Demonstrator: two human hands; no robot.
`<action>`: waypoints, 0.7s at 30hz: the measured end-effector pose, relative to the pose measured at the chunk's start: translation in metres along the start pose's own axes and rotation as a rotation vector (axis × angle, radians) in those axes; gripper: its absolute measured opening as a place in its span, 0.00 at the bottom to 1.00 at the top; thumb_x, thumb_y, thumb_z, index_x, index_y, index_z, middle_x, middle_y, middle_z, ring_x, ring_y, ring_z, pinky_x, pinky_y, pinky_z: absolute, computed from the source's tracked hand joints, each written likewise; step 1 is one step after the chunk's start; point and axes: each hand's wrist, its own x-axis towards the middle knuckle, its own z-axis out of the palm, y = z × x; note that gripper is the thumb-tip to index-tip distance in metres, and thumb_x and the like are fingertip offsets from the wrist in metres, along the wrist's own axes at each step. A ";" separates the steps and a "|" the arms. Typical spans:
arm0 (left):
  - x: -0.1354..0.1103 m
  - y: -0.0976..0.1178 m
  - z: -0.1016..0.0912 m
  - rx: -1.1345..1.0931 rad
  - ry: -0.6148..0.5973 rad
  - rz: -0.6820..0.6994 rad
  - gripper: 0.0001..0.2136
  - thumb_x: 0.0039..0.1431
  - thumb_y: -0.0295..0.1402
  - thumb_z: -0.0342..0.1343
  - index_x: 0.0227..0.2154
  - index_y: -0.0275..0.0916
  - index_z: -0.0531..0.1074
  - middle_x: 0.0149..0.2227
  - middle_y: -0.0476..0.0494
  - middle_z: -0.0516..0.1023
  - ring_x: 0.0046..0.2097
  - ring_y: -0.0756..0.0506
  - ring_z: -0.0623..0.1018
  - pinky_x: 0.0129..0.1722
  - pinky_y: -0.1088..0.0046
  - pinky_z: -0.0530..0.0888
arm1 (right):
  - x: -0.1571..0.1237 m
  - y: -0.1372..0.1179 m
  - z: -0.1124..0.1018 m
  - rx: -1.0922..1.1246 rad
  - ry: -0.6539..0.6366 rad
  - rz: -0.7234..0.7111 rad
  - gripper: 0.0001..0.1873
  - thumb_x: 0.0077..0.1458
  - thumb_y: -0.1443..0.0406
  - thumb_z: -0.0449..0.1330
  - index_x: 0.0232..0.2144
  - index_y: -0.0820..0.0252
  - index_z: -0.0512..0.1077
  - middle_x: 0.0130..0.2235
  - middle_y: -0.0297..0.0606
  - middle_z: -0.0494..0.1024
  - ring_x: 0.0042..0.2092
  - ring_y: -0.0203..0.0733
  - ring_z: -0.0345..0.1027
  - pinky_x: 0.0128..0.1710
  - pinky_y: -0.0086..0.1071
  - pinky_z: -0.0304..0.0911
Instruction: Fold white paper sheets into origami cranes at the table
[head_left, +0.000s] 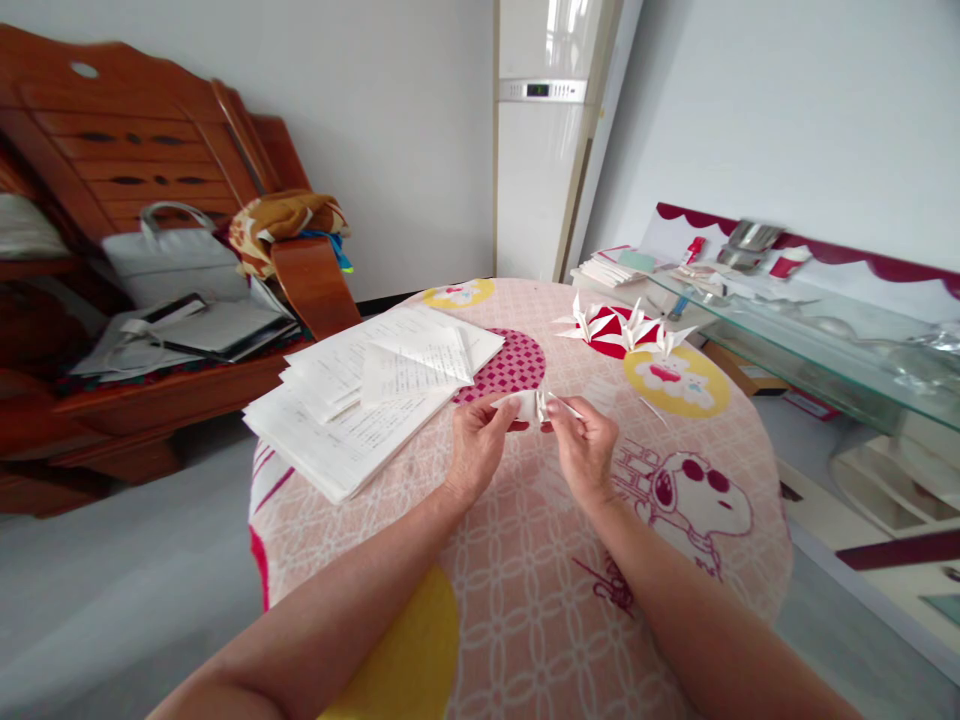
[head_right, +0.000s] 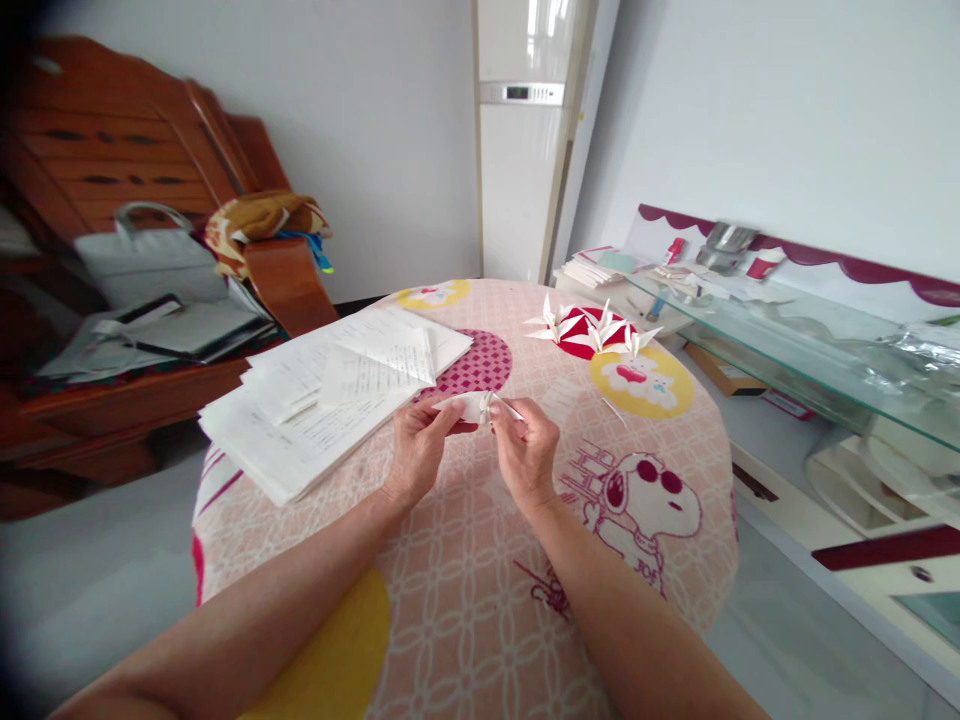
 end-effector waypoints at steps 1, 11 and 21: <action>0.000 0.000 0.000 -0.007 0.002 -0.008 0.12 0.55 0.42 0.64 0.31 0.37 0.82 0.31 0.45 0.83 0.31 0.47 0.80 0.34 0.71 0.81 | 0.000 0.000 0.000 -0.029 -0.009 -0.028 0.11 0.60 0.58 0.61 0.31 0.60 0.76 0.27 0.34 0.75 0.28 0.37 0.68 0.28 0.30 0.62; 0.002 0.001 -0.001 0.077 -0.039 0.060 0.13 0.56 0.43 0.63 0.32 0.36 0.82 0.30 0.44 0.83 0.30 0.47 0.80 0.31 0.73 0.80 | 0.002 0.002 0.001 -0.246 -0.018 -0.124 0.13 0.63 0.61 0.53 0.31 0.61 0.75 0.27 0.36 0.75 0.28 0.38 0.67 0.30 0.31 0.62; -0.001 0.005 0.004 0.056 -0.035 0.041 0.12 0.53 0.42 0.66 0.34 0.38 0.83 0.32 0.45 0.83 0.31 0.46 0.79 0.34 0.72 0.77 | 0.002 0.005 0.003 -0.289 -0.030 -0.149 0.17 0.66 0.60 0.50 0.32 0.58 0.75 0.29 0.39 0.76 0.32 0.42 0.69 0.34 0.34 0.62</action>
